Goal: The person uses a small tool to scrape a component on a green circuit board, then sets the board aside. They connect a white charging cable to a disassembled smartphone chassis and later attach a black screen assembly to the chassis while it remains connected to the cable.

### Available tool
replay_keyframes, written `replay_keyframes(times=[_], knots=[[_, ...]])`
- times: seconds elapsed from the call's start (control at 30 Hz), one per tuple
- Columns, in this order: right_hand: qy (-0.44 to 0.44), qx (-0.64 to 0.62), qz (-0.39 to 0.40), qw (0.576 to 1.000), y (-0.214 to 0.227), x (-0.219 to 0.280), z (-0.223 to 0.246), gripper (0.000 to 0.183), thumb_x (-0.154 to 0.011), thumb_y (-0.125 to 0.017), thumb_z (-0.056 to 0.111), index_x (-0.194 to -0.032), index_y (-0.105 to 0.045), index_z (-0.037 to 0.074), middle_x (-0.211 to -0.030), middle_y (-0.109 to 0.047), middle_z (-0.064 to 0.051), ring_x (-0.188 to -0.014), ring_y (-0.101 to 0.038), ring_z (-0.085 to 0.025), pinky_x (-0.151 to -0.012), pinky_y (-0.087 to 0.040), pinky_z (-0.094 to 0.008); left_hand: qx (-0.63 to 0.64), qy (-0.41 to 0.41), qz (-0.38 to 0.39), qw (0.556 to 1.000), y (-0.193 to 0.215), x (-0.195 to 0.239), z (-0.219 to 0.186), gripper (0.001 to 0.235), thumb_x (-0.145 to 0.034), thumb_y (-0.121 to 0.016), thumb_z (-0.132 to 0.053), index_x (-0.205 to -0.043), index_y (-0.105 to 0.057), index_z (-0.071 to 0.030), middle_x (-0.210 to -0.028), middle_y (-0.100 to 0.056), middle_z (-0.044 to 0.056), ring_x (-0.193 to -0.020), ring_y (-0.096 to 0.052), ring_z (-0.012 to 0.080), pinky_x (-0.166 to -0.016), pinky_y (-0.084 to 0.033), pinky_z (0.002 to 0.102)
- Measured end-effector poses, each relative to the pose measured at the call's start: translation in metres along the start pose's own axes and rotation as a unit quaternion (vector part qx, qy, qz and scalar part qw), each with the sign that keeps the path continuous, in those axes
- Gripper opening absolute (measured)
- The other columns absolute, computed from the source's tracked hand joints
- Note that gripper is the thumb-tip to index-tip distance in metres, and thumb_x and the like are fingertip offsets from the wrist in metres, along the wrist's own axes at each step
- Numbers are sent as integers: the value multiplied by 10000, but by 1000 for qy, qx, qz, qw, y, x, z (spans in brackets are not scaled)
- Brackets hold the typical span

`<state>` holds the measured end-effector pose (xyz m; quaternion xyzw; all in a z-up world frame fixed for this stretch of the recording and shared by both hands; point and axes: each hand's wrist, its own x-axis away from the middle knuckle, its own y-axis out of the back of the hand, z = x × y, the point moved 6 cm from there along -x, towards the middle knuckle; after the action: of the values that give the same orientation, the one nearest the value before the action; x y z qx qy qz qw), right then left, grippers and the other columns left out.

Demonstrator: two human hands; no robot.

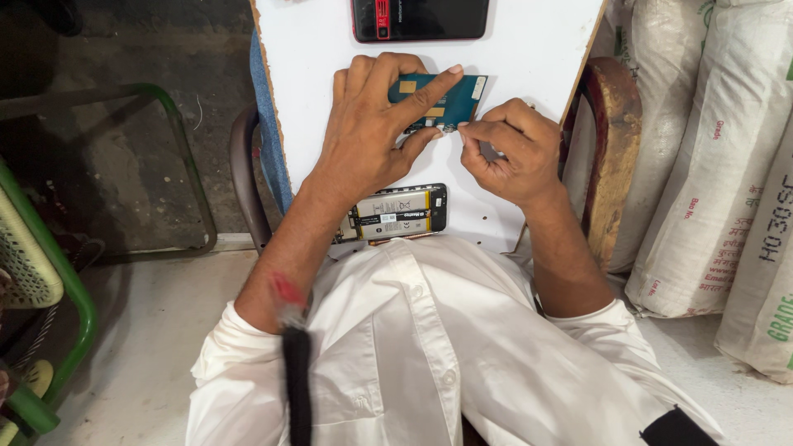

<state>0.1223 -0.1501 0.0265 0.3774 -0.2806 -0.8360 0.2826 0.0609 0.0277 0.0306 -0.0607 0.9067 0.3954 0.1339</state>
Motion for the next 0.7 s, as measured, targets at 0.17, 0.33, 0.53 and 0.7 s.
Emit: replay_keyframes(times=[0.17, 0.33, 0.53, 0.7], knots=[[6, 12, 14, 1000, 0, -1, 0, 126, -845, -838, -33, -886, -741, 36, -820, -616, -45, -653, -615, -141, -548, -471, -275, -5, -3, -1, 1000, -2, 1, 1, 686, -867, -892, -308, -1489, -603, -296, -1270, -556, 18, -1080, -479, 222, -910, -367, 391], [55, 82, 17, 995, -3, 1, 5, 157, -863, -883, -10, -843, -733, 35, -784, -604, -35, -594, -593, -116, -501, -470, -256, -12, -6, 2, 1000, -2, 1, 2, 704, -873, -886, -324, -1507, -586, -274, -1267, -550, 28, -1072, -477, 222, -909, -367, 393], [85, 116, 21, 989, -3, 7, 12, 131, -858, -876, -14, -875, -750, 18, -795, -604, -43, -599, -600, -124, -507, -483, -267, -17, -8, 11, 1000, 0, 0, 1, 724, -894, -877, -328, -1536, -550, -252, -1281, -545, 43, -1078, -474, 234, -908, -364, 404], [39, 51, -11, 998, 2, 5, 2, 133, -858, -851, -48, -888, -739, 18, -826, -610, -52, -628, -616, -138, -532, -494, -271, -11, -8, 12, 1000, 3, 0, -1, 729, -893, -872, -327, -1539, -543, -252, -1285, -543, 45, -1089, -476, 238, -925, -368, 409]])
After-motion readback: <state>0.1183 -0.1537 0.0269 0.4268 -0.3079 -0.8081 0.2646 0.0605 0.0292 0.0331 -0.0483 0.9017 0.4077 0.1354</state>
